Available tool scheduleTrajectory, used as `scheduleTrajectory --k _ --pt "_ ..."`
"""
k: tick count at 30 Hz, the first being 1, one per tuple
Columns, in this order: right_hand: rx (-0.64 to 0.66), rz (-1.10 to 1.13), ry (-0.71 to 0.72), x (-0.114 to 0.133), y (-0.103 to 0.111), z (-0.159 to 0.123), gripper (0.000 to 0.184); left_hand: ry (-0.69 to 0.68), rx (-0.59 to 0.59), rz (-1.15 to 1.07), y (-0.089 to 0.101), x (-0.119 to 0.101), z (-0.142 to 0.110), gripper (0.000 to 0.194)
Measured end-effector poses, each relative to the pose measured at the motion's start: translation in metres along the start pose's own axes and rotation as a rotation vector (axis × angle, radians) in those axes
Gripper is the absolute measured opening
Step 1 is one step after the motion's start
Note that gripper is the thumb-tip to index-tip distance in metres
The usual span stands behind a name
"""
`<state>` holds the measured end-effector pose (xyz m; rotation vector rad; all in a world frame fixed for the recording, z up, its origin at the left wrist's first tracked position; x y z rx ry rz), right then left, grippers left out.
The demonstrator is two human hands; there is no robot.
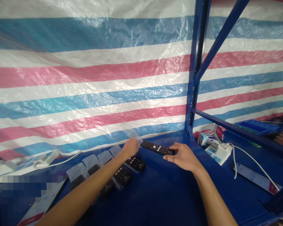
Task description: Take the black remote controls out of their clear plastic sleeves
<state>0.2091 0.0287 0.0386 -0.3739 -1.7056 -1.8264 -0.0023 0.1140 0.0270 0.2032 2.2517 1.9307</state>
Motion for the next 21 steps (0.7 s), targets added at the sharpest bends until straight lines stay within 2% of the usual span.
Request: scheduleTrajectory --k 5,14,21 --pt "0.053 -0.028 0.004 0.003 -0.008 0.001 0.024 0.003 -0.026 -0.025 0.002 0.000 0.001 0.027" --pt "0.038 -0.036 -0.031 0.003 -0.017 0.006 0.024 -0.014 -0.025 -0.021 0.001 -0.002 -0.009 0.025" --pt "0.019 0.007 -0.034 0.003 -0.023 0.008 0.025 -0.008 -0.072 -0.003 0.002 -0.004 -0.019 0.028"
Point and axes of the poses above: each hand's wrist, its own z-axis towards the middle knuckle, its own y-axis out of the back of the hand, x = y × z, the point moved 7 cm from there along z, towards the middle knuckle, and after that the axes turned 9 degrees about x, right-handed, at the moved point
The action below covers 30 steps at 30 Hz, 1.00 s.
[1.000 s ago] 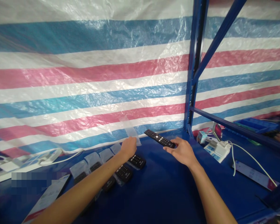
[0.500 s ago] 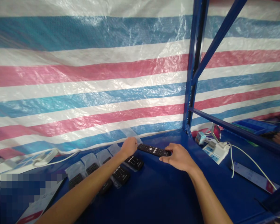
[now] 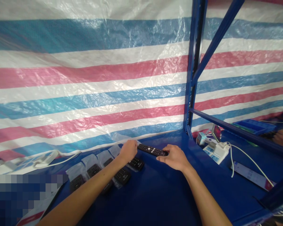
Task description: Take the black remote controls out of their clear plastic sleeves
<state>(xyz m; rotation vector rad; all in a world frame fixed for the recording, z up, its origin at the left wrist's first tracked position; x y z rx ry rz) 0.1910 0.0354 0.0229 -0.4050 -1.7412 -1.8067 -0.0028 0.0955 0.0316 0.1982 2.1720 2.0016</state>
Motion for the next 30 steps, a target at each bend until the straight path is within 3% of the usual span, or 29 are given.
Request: scheduleTrajectory --k 15,30 --pt "-0.041 0.076 0.007 -0.004 -0.008 0.006 0.027 0.096 -0.079 -0.070 -0.004 0.009 -0.012 0.025" --pt "-0.075 -0.073 0.110 0.009 -0.023 0.006 0.019 0.061 -0.080 -0.114 -0.006 0.006 -0.017 0.019"
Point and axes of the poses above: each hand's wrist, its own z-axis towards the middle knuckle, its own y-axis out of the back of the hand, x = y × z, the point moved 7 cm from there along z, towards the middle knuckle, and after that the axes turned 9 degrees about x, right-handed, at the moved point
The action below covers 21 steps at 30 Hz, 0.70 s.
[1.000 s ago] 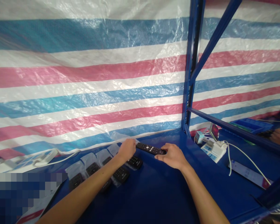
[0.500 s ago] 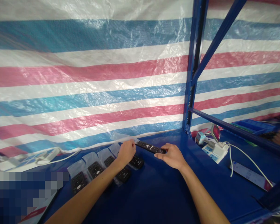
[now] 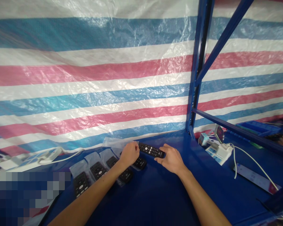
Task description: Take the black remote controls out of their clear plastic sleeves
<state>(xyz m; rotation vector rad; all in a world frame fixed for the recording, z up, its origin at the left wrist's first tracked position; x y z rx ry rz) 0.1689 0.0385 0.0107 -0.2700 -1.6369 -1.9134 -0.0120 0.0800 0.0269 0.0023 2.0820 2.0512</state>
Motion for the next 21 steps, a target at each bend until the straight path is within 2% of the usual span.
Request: scheduleTrajectory --k 5,9,13,17,21 --pt "-0.022 0.002 0.030 0.000 -0.003 0.001 0.019 0.063 -0.031 0.014 0.005 0.006 0.006 0.027" --pt "-0.022 -0.006 0.047 0.000 -0.005 0.000 0.019 0.056 -0.018 0.042 0.003 0.009 0.011 0.024" --pt "0.002 -0.026 0.055 0.003 -0.004 0.000 0.018 -0.017 -0.004 0.075 -0.001 0.007 0.014 0.023" --pt "0.029 -0.025 0.074 0.005 -0.006 0.001 0.017 -0.127 -0.002 0.093 -0.004 -0.004 0.011 0.027" --pt "-0.001 -0.016 0.050 0.002 -0.007 0.002 0.020 -0.182 -0.037 0.085 -0.002 -0.014 0.003 0.027"
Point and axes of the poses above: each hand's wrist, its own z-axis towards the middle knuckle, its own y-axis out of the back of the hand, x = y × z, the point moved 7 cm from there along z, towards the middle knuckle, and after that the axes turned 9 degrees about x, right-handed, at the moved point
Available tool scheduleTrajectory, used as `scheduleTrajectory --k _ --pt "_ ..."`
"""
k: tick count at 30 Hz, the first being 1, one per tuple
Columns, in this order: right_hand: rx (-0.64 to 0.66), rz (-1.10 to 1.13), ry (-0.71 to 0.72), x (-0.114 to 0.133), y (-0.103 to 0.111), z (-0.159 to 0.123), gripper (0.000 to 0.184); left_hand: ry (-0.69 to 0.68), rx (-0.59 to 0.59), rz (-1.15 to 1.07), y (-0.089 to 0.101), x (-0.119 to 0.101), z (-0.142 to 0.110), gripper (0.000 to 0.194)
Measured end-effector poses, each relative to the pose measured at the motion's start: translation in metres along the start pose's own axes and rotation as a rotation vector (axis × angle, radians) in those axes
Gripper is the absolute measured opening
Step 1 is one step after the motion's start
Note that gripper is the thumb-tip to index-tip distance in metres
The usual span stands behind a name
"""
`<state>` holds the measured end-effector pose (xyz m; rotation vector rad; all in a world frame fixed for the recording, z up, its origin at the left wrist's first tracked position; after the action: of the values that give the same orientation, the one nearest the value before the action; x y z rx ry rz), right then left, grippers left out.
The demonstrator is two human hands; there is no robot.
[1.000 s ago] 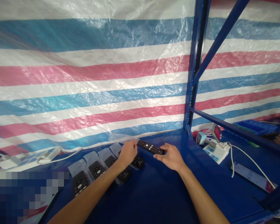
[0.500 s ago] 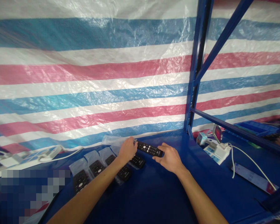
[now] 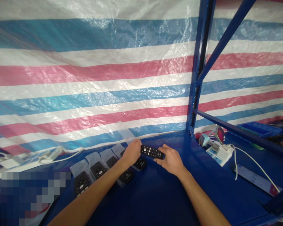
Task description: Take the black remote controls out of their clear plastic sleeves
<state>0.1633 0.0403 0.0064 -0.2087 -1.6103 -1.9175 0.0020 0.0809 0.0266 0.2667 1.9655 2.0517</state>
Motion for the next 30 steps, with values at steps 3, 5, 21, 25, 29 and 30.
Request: scheduleTrajectory --k 3,5,21,25,29,30 --pt "-0.040 0.012 -0.025 0.000 0.003 0.000 0.021 0.035 -0.076 -0.012 0.004 0.001 -0.008 0.021" --pt "-0.047 0.016 -0.033 0.002 0.005 0.000 0.022 0.085 -0.136 -0.019 0.007 0.006 -0.012 0.020" --pt "-0.044 -0.054 -0.086 0.011 -0.007 0.000 0.016 -0.244 -0.041 -0.250 -0.018 -0.057 -0.028 0.023" --pt "-0.013 -0.059 -0.133 0.005 -0.008 0.000 0.013 -0.197 -0.020 -0.313 -0.021 -0.059 -0.025 0.022" --pt "0.001 -0.024 -0.135 0.003 -0.007 0.001 0.013 -0.160 0.000 -0.346 -0.019 -0.053 -0.020 0.019" --pt "0.009 -0.006 -0.122 0.003 -0.007 0.001 0.014 -0.154 -0.008 -0.357 -0.018 -0.051 -0.019 0.019"
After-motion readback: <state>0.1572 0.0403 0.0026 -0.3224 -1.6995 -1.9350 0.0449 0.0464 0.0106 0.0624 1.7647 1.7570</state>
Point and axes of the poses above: each hand's wrist, its own z-axis towards the middle knuckle, its own y-axis out of the back of the hand, x = y × z, the point moved 7 cm from there along z, towards the middle knuckle, and after that the axes turned 9 degrees about x, right-handed, at the moved point
